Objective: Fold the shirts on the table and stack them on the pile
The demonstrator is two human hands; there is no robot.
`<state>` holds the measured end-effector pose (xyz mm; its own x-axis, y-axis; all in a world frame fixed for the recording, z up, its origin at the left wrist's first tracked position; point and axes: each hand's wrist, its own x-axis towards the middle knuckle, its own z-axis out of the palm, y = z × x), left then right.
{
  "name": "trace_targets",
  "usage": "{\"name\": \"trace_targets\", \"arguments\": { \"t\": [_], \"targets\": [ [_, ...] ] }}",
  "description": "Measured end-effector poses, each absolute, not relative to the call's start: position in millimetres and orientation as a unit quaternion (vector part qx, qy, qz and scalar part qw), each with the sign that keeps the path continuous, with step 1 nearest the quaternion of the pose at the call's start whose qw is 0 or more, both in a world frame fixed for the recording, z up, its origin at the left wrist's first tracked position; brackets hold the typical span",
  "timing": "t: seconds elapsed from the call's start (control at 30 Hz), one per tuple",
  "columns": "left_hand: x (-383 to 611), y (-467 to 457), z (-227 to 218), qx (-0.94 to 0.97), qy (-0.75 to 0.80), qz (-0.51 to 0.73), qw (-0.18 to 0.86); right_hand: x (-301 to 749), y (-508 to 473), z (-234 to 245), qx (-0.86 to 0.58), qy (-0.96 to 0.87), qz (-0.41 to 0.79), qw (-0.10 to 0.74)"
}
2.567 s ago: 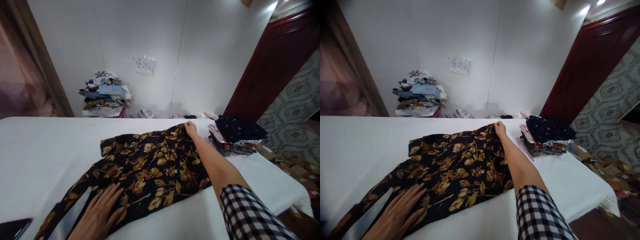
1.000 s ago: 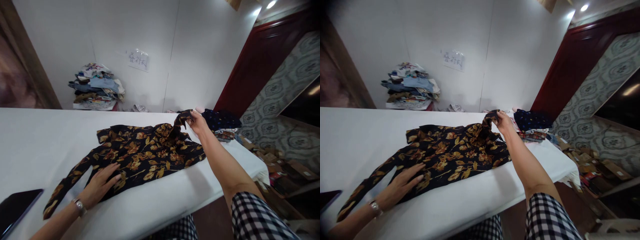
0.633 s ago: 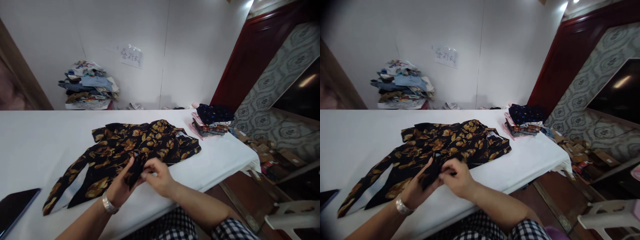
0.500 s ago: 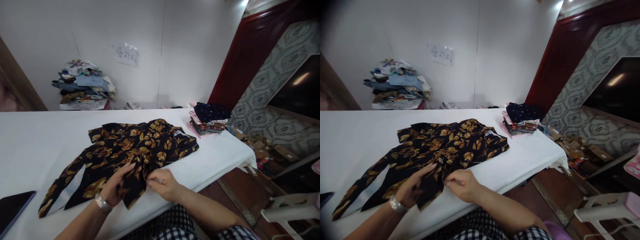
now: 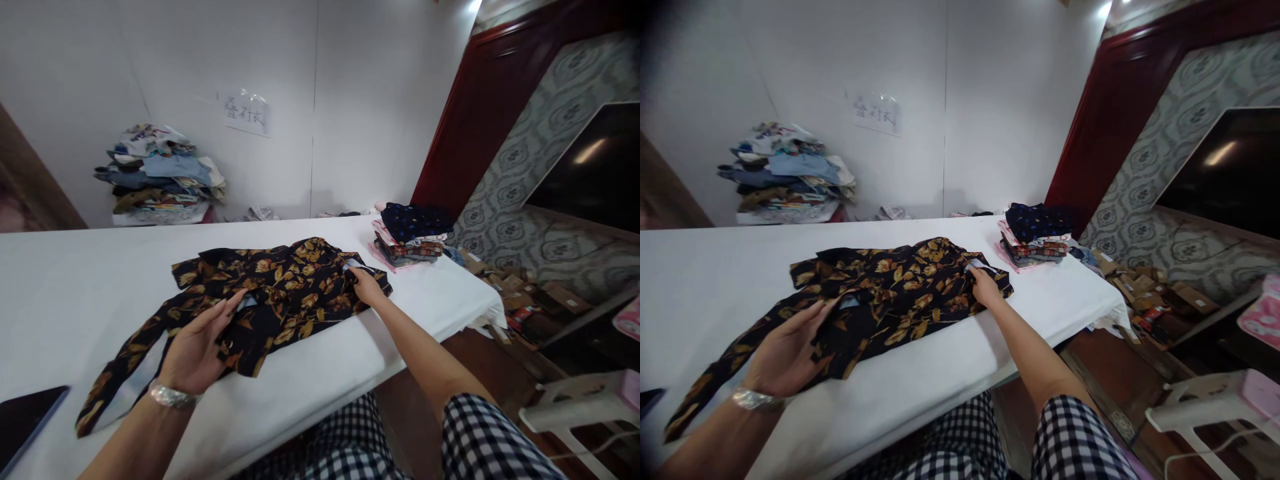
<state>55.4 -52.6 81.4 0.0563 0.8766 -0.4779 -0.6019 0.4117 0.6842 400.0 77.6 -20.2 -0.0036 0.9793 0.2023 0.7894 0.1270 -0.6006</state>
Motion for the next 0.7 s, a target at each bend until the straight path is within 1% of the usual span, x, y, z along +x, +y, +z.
{"name": "trace_targets", "arguments": {
  "t": [0.1, 0.13, 0.2, 0.3, 0.37, 0.43, 0.5, 0.63, 0.7],
  "targets": [
    [42.2, -49.1, 81.4, 0.144, 0.449, 0.566, 0.677, 398.0, 81.1, -19.9, -0.633, -0.743, 0.078, 0.202],
    [36.7, -47.1, 77.8, 0.129, 0.449, 0.593, 0.656, 397.9, 82.6, -20.6, -0.634, -0.748, 0.066, 0.186],
    [24.7, -42.9, 64.9, 0.09, 0.437, 0.641, 0.625, 399.6, 85.7, -22.3, -0.629, -0.755, 0.052, 0.178],
    [7.1, -41.1, 37.6, 0.017, 0.41, 0.669, 0.62, 405.8, 87.6, -25.7, -0.608, -0.766, 0.053, 0.2],
    [-1.3, -44.6, 21.4, -0.015, 0.416, 0.659, 0.627, 410.9, 85.2, -28.6, -0.569, -0.783, 0.056, 0.244],
    [-5.5, -49.7, 10.8, -0.001, 0.433, 0.651, 0.623, 415.7, 80.4, -32.0, -0.521, -0.796, 0.055, 0.302],
    [-6.0, -53.2, 5.6, 0.046, 0.461, 0.639, 0.615, 419.7, 75.0, -35.3, -0.496, -0.797, 0.056, 0.339],
    [-2.6, -49.8, 5.6, 0.108, 0.552, 0.566, 0.602, 425.0, 69.1, -38.4, -0.485, -0.802, 0.062, 0.343],
    [-1.9, -45.1, 13.2, 0.132, 0.566, 0.549, 0.601, 426.7, 69.3, -36.7, -0.477, -0.809, 0.061, 0.339]
  ]
}}
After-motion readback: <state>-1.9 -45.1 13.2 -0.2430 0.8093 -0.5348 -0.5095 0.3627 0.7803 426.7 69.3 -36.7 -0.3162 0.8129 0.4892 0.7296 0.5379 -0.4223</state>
